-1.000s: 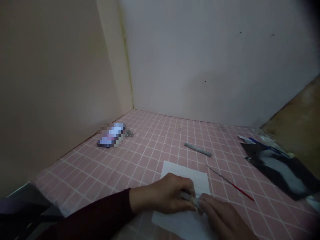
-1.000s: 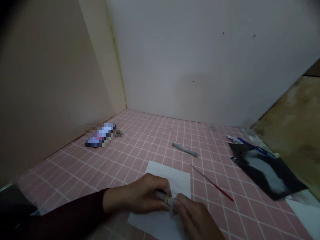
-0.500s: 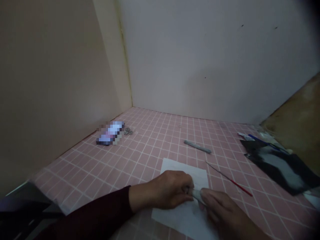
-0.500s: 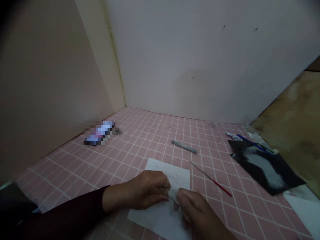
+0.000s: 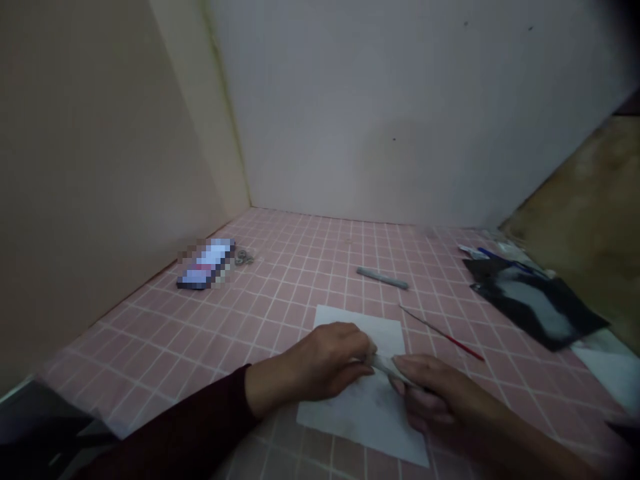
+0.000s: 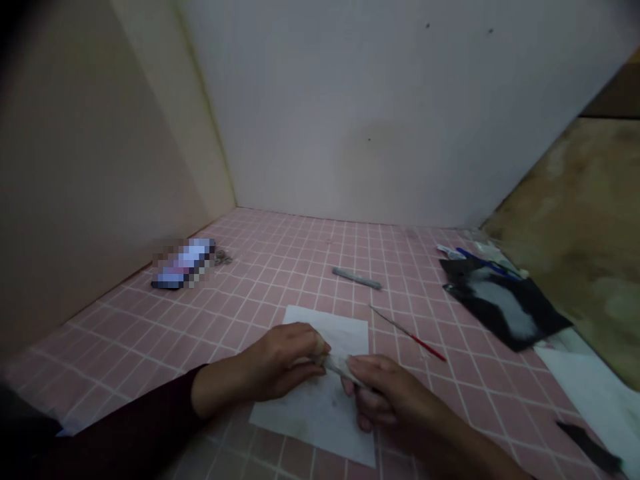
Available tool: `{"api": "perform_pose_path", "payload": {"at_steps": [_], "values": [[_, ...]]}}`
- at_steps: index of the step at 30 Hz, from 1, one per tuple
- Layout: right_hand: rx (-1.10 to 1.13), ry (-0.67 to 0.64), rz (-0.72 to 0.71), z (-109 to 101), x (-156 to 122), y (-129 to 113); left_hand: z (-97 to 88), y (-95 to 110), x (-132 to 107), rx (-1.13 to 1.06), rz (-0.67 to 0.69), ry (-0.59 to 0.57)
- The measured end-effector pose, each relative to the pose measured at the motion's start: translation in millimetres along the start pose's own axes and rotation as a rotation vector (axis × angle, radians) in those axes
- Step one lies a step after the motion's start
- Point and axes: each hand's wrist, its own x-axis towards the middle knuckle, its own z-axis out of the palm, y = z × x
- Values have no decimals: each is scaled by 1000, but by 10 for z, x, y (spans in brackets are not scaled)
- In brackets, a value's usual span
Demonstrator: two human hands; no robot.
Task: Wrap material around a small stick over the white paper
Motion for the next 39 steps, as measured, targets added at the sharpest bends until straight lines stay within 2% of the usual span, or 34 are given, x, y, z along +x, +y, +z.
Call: {"api": "perform_pose_path", "payload": {"at_steps": [1,2,5,7,9,13,16,19,22,24,28,31,35,39], "values": [[13,-15,-1,-16,1,-25,-9,1,2,-18,-1,6],[-66,15,-50,-33,-10,-52,-22,-6,8,-76,-54,27],[-600,213,-329,-86,-90,-140,-76,-55,43,-284,-200,-60],[-795,225,-383,-116,-144,-182,-105,-77,66,-337,-230,-64],[-879,221,-394,-117,-168,-193,-108,-71,79,-347,-238,-56],[-798,181,-394,1,-121,-142,-19,6,74,-270,-230,-105],[-712,207,-372,69,-81,-133,29,54,65,-156,-188,-127],[-592,121,-283,9,-93,-200,-16,54,65,-116,-141,-135],[-489,97,-222,-77,-126,-266,-71,39,65,-58,-130,-59],[-436,99,-206,-80,-124,-263,-53,44,60,-27,-121,-33],[-333,65,-160,-11,-85,-193,37,63,41,62,-49,-75],[-406,67,-189,-25,-104,-199,-6,45,36,63,-45,-81],[-623,139,-299,-46,-155,-210,-102,33,45,-16,-123,-29],[-869,240,-422,37,-143,-110,-77,67,54,-114,-187,-145]]}}
